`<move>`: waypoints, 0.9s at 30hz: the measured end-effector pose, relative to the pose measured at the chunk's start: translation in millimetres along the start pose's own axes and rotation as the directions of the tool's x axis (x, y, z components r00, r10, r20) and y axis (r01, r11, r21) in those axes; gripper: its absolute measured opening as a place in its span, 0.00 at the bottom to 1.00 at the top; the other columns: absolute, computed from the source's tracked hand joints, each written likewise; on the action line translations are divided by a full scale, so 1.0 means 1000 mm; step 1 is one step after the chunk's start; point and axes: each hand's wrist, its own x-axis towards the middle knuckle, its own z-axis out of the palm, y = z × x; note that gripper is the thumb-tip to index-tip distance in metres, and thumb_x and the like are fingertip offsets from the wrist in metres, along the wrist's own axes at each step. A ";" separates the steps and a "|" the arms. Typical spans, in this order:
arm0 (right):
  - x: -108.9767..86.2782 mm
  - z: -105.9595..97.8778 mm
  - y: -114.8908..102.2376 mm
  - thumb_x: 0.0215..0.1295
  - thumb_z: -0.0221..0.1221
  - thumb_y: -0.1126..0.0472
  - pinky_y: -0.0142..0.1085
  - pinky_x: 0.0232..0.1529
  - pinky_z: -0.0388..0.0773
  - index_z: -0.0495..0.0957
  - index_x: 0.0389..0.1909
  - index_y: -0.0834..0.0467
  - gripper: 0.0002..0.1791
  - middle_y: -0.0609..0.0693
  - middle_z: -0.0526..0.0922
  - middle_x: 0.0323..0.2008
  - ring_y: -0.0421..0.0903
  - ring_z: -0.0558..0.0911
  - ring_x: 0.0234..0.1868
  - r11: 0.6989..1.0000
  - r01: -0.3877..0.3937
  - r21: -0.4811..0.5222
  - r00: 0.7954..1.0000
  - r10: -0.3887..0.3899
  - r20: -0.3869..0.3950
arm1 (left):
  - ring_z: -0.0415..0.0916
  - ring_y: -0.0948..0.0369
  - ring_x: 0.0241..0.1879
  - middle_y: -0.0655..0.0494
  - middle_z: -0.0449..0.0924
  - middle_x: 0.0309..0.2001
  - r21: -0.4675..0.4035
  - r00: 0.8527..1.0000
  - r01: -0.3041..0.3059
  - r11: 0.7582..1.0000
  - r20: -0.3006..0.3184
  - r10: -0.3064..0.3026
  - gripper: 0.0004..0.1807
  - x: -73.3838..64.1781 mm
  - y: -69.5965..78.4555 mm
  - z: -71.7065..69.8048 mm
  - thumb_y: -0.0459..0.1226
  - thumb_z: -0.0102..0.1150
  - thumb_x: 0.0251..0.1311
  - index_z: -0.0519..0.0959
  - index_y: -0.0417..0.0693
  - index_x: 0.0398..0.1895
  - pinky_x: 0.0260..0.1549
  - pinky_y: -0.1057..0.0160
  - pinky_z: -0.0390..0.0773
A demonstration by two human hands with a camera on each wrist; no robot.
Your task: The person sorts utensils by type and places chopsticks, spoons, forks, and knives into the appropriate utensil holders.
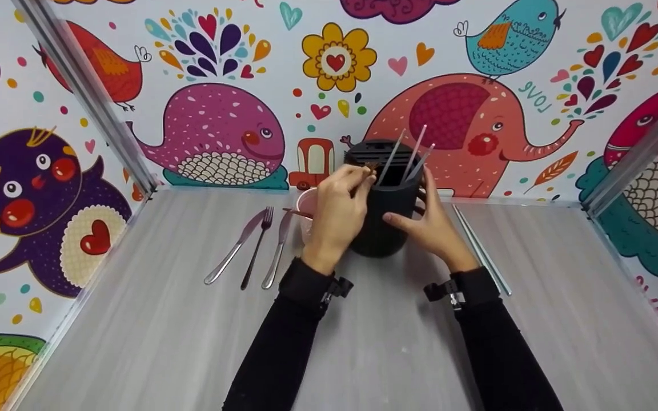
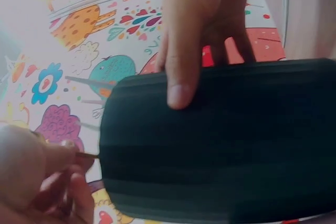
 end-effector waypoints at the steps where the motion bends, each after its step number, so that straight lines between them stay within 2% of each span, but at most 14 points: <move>1: 0.000 0.000 -0.001 0.65 0.80 0.49 0.60 0.86 0.63 0.34 0.92 0.41 0.72 0.56 0.55 0.89 0.60 0.60 0.88 1.000 0.000 -0.004 1.000 0.000 0.001 | 0.89 0.58 0.47 0.52 0.90 0.46 0.015 1.000 0.011 1.000 -0.006 -0.011 0.10 0.000 0.000 0.002 0.38 0.66 0.78 0.93 0.43 0.49 0.48 0.59 0.88; 4: 0.000 0.000 -0.001 0.65 0.79 0.49 0.59 0.86 0.63 0.33 0.92 0.42 0.71 0.55 0.54 0.89 0.60 0.59 0.88 1.000 0.003 -0.015 1.000 -0.003 0.006 | 0.85 0.58 0.41 0.51 0.84 0.42 0.091 0.998 0.052 0.995 -0.034 -0.049 0.11 -0.003 0.000 0.007 0.40 0.67 0.78 0.94 0.43 0.50 0.42 0.61 0.85; 7: 0.000 0.001 0.001 0.66 0.79 0.49 0.59 0.86 0.64 0.33 0.92 0.42 0.71 0.54 0.54 0.89 0.60 0.58 0.89 1.000 0.004 -0.020 1.000 -0.004 0.006 | 0.78 0.58 0.32 0.51 0.78 0.35 0.154 0.995 0.087 0.984 -0.055 -0.080 0.12 -0.005 -0.001 0.011 0.42 0.67 0.78 0.94 0.46 0.52 0.32 0.64 0.74; 10: 0.000 0.000 0.002 0.66 0.79 0.49 0.60 0.85 0.65 0.33 0.92 0.43 0.71 0.55 0.54 0.89 0.61 0.59 0.88 1.000 -0.003 -0.015 1.000 0.003 0.005 | 0.75 0.57 0.26 0.52 0.78 0.30 0.187 0.994 0.102 0.977 -0.060 -0.093 0.12 -0.005 -0.004 0.014 0.43 0.67 0.78 0.94 0.49 0.52 0.27 0.63 0.67; 12: 0.000 0.000 0.001 0.66 0.79 0.49 0.61 0.84 0.65 0.33 0.92 0.42 0.71 0.56 0.54 0.89 0.61 0.59 0.88 1.000 -0.010 -0.013 1.000 0.010 0.006 | 0.77 0.56 0.26 0.52 0.80 0.28 0.180 0.994 0.106 0.978 -0.052 -0.098 0.12 -0.004 -0.006 0.015 0.42 0.66 0.78 0.94 0.49 0.53 0.26 0.62 0.68; 19: 0.000 -0.001 -0.003 0.66 0.79 0.47 0.61 0.83 0.67 0.33 0.92 0.39 0.71 0.53 0.53 0.90 0.60 0.61 0.88 1.000 -0.021 -0.023 1.000 0.021 0.016 | 0.87 0.55 0.33 0.52 0.88 0.31 0.202 0.992 0.120 0.972 -0.057 -0.110 0.13 -0.004 -0.001 0.015 0.41 0.65 0.77 0.94 0.46 0.54 0.31 0.57 0.82; 27: -0.001 0.000 0.000 0.66 0.79 0.48 0.62 0.83 0.68 0.33 0.92 0.40 0.71 0.57 0.54 0.89 0.62 0.61 0.87 1.000 -0.011 -0.007 1.000 0.011 0.008 | 0.88 0.52 0.31 0.53 0.86 0.27 0.244 0.992 0.112 0.963 -0.079 -0.096 0.12 -0.007 0.001 0.016 0.42 0.66 0.76 0.95 0.47 0.47 0.30 0.54 0.82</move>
